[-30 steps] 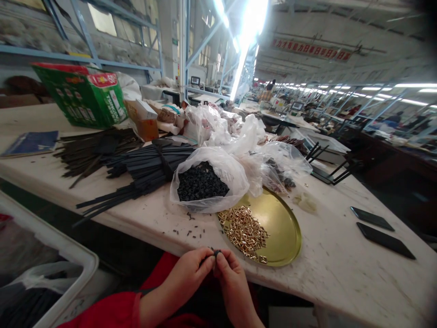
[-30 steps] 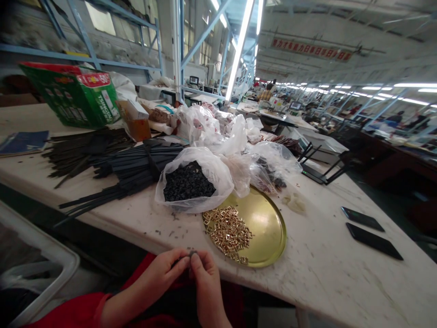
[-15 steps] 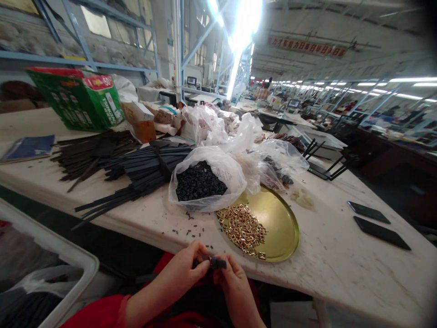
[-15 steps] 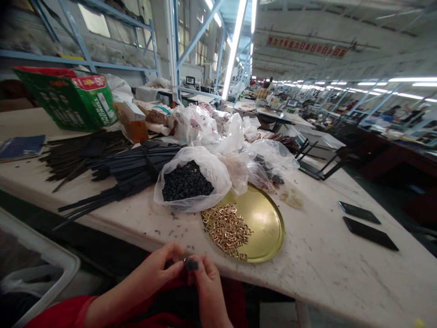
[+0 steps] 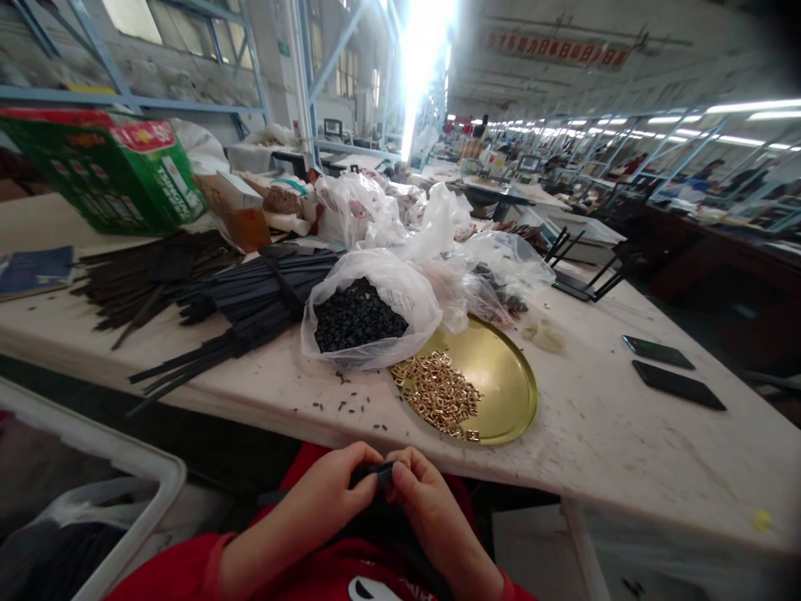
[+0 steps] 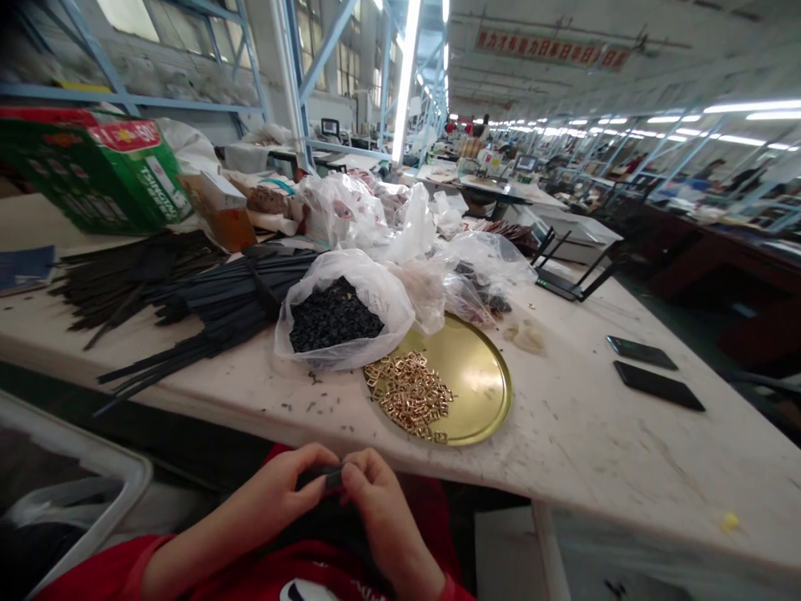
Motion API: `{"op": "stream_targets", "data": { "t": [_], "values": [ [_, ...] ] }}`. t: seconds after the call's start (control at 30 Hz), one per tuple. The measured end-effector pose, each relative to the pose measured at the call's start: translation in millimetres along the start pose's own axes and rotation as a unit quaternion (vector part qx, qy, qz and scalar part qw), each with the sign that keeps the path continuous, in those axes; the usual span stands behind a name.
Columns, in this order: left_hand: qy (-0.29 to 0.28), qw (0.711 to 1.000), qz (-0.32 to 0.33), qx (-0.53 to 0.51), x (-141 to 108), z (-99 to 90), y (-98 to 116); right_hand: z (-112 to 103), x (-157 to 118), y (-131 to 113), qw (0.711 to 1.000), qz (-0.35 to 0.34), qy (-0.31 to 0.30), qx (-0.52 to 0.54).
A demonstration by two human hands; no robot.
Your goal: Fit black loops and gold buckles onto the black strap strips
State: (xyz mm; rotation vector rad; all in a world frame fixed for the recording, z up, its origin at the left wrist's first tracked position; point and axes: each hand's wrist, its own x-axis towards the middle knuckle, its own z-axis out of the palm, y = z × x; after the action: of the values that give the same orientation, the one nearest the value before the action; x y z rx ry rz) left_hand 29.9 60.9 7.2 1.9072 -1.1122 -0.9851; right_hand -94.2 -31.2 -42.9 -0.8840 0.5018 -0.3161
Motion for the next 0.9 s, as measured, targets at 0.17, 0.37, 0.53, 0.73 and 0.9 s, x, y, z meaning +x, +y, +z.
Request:
{"op": "stream_targets", "data": {
  "t": [0.17, 0.37, 0.53, 0.73, 0.9],
  "values": [
    [-0.012, 0.993, -0.014, -0.117, -1.0, 5.9, -0.9, 2.1, 6.7, 1.8, 0.991, -0.049, 0.087, -0.090],
    [-0.063, 0.963, -0.086, -0.248, -0.7, 7.1, 2.0, -2.0, 1.3, -2.5, 0.989, 0.004, 0.012, -0.150],
    [-0.130, 0.937, -0.082, -0.312, -4.8, 4.8, 4.1, -6.6, -4.2, -3.5, 0.993, 0.079, -0.039, -0.075],
    [-0.182, 0.928, -0.083, -0.315, -8.3, 4.1, 2.6, -11.4, -12.0, 0.7, 0.982, 0.001, 0.010, -0.188],
    [-0.182, 0.936, -0.095, -0.284, -8.6, 6.7, 5.1, -12.6, -21.0, -2.1, 0.991, 0.036, -0.041, -0.121]
  ]
}}
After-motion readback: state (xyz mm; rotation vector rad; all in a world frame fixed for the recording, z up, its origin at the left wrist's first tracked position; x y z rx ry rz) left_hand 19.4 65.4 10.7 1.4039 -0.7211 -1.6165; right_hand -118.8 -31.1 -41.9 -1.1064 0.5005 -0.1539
